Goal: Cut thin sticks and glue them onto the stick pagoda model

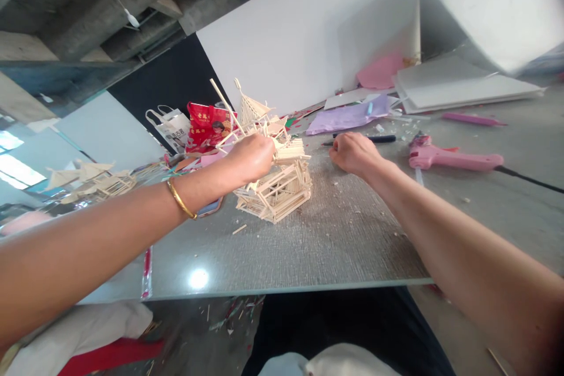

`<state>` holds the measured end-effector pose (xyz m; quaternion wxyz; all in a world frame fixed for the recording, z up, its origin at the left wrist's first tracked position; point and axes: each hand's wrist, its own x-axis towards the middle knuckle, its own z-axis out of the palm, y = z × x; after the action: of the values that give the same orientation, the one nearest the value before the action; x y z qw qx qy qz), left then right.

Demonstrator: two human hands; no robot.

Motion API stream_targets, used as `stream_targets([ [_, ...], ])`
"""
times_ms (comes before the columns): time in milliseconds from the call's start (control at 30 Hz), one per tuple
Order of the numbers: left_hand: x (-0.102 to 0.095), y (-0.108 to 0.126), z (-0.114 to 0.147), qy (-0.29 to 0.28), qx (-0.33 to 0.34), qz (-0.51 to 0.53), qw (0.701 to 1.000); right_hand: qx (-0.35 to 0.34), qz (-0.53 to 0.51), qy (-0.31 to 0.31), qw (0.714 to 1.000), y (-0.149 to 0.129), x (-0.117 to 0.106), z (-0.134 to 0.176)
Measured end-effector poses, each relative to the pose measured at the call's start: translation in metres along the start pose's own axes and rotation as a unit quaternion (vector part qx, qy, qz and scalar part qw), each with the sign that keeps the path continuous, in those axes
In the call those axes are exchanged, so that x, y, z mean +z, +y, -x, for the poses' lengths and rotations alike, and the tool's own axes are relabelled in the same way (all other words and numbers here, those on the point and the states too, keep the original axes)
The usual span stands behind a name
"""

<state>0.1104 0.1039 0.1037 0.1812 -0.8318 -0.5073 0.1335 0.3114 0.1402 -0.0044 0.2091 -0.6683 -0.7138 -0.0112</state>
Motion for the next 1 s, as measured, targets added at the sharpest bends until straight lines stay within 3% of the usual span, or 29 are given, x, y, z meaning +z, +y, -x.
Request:
stream_targets([
  [1000,0.0015,-0.0011,-0.0004,0.0,-0.002,0.011,1.0,0.003,0.01,-0.015,1.0,0.0007,0.0003,-0.0015],
])
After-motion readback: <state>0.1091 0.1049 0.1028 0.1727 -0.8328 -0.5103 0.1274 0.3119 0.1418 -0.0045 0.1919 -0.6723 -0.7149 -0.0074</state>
